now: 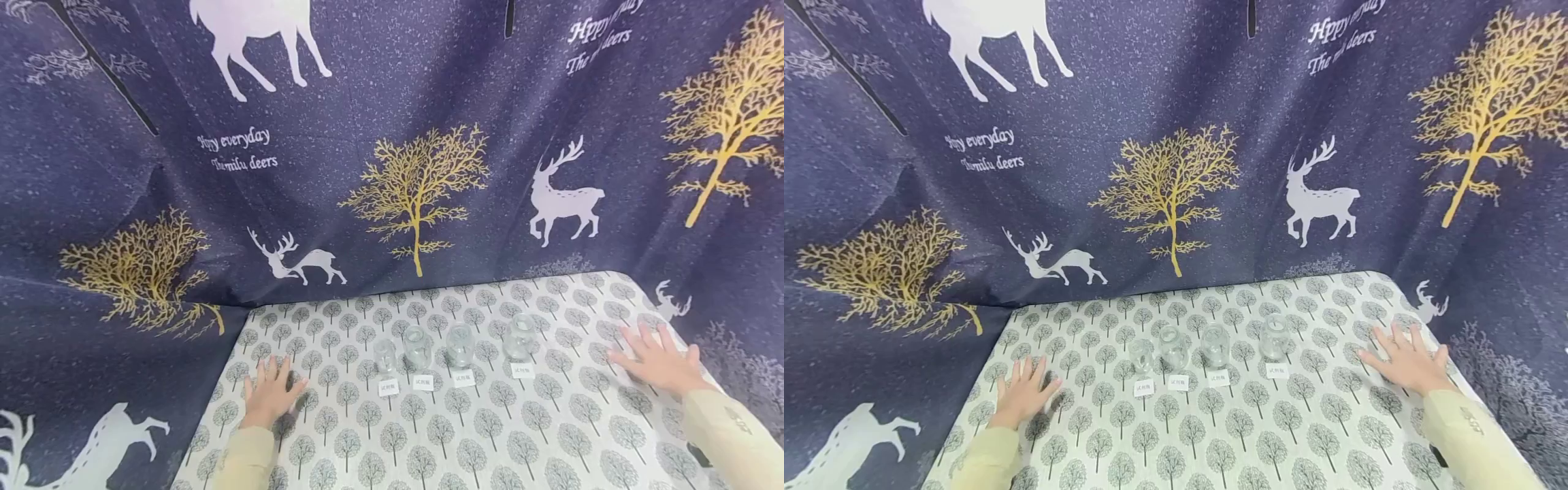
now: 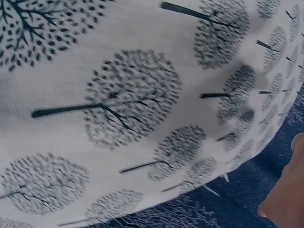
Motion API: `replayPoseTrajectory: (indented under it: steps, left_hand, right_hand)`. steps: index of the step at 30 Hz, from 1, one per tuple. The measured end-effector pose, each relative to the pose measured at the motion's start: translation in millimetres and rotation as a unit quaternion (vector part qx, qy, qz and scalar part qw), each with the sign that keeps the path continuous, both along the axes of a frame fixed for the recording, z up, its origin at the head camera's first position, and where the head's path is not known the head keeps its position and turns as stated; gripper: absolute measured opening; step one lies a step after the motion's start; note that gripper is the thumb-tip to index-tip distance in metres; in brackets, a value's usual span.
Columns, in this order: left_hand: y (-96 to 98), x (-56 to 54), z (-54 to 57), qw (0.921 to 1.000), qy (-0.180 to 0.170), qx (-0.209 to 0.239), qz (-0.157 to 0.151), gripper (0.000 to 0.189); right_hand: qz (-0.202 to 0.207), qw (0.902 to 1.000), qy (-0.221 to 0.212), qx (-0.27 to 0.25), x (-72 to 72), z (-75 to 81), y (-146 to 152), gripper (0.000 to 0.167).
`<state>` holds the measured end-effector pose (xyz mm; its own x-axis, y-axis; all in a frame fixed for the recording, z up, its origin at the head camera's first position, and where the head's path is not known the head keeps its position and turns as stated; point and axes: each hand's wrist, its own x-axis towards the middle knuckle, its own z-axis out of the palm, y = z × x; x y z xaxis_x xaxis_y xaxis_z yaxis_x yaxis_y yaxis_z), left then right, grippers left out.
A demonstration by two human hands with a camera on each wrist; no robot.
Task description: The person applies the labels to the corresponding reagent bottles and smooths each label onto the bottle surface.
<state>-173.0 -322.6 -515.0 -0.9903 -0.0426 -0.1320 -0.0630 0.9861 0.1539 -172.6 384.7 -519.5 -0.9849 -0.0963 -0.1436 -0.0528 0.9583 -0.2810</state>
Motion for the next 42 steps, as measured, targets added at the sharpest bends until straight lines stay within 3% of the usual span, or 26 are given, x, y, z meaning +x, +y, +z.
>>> replayPoseTrajectory:
  steps: [7,14,21,26,33,37,42]
  left_hand:
    - [35.0,-25.6,24.2,0.9971,0.043,-0.024,-0.059,0.075]
    - [98.6,-48.1,46.7,0.987,0.067,-0.049,-0.138,0.074]
    - [171.8,-55.5,61.4,0.96,0.102,-0.069,-0.251,0.075]
    - [223.3,-50.0,66.6,0.9343,0.115,-0.063,-0.331,0.072]
    - [284.7,-34.5,60.1,0.8945,0.146,-0.027,-0.422,0.058]
    - [309.7,-26.2,48.4,0.8957,0.14,0.034,-0.421,0.051]
    - [334.4,-21.5,25.0,0.9095,0.097,0.128,-0.383,0.044]
  right_hand:
    - [0.016,0.9996,0.013,-0.021,-2.2,22.5,-5,0.077]
    - [0.022,0.998,0.058,0.014,-8.8,38.1,-16,0.077]
    - [0.061,0.9903,0.122,0.026,-12.9,48.0,-37,0.073]
    - [0.094,0.9815,0.165,-0.022,-11.5,53.6,-59,0.067]
    - [0.084,0.9704,0.167,-0.153,-8.7,48.0,-85,0.064]
    - [0.056,0.9595,0.15,-0.232,-7.4,39.7,-99,0.056]
    - [0.01,0.9501,0.077,-0.302,-6.6,28.7,-111,0.047]
